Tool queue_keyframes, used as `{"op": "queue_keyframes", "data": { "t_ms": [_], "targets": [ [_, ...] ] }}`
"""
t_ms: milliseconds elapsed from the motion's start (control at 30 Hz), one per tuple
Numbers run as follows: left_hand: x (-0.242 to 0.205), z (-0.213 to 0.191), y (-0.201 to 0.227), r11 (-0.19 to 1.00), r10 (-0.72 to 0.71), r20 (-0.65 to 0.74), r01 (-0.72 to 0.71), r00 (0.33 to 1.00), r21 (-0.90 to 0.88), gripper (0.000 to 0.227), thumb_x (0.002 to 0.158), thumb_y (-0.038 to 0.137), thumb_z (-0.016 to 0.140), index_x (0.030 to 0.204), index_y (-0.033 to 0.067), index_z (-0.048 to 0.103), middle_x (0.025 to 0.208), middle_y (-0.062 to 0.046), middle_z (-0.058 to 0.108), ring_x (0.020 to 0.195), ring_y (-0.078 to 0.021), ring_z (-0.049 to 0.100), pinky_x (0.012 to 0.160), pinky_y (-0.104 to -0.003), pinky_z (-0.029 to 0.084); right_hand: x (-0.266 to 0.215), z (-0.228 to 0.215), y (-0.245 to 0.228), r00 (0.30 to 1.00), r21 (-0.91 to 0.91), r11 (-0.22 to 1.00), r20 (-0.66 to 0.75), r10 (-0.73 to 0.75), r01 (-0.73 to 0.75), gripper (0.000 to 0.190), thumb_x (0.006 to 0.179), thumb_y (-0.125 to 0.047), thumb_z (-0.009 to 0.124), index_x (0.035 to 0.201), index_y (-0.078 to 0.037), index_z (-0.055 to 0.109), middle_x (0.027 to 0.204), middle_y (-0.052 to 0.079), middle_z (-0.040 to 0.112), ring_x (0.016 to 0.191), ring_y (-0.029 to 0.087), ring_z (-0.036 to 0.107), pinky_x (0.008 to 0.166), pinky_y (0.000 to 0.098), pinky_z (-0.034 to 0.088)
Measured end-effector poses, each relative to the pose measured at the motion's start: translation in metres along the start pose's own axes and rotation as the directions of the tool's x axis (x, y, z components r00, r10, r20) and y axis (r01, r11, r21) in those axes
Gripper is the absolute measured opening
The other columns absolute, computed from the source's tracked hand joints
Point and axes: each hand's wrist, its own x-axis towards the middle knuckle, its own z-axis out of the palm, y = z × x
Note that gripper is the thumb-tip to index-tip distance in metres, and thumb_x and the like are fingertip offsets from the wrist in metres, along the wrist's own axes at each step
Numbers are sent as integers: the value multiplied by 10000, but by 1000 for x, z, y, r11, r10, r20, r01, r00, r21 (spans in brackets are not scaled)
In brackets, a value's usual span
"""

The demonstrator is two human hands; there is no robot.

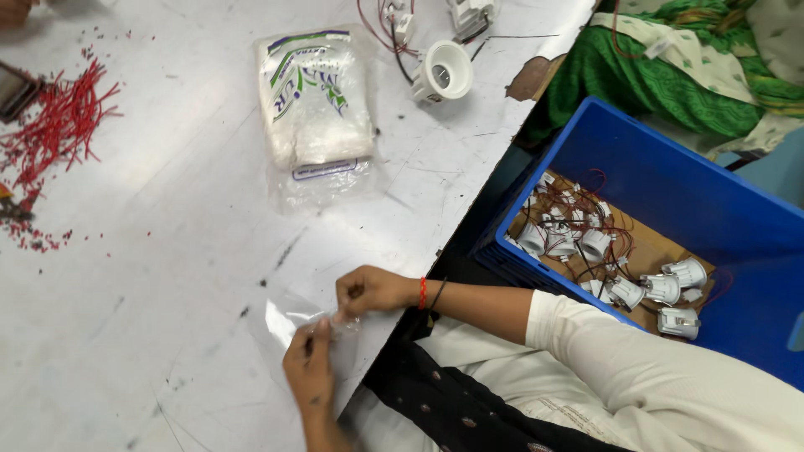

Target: The person places white electrical components with attached wires into clear plastic bags, then puts the bags into small cardboard boxes and closes them. The process is repeated for several units.

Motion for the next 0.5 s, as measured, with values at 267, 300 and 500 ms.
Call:
{"op": "queue_keyframes", "data": {
  "t_ms": [267,300,500],
  "targets": [
    [-9,-18,16,988,101,-211,-73,972,135,528,798,25,785,1284,30,580,1026,-77,668,719,-122,633,569,-250,491,-9,32,-17,966,108,979,-211,-148,174,227,911,-80,778,1023,-39,585,921,32,679,874,96,685,783,266,574],
    [-9,-11,18,980,148,-214,-113,966,166,480,812,35,780,1263,32,616,1024,-88,677,731,-124,642,586,-250,502,-11,42,-21,968,51,980,-176,-180,191,255,914,-94,768,1085,-35,588,962,31,685,901,92,686,811,260,573],
    [-13,-22,24,840,437,-313,-259,843,477,311,906,10,721,1216,17,714,1092,-146,661,730,-179,621,634,-302,517,-21,39,-62,848,-199,972,-488,-208,124,265,945,-111,746,1147,-22,600,960,90,694,857,137,669,780,290,559]
  ]
}}
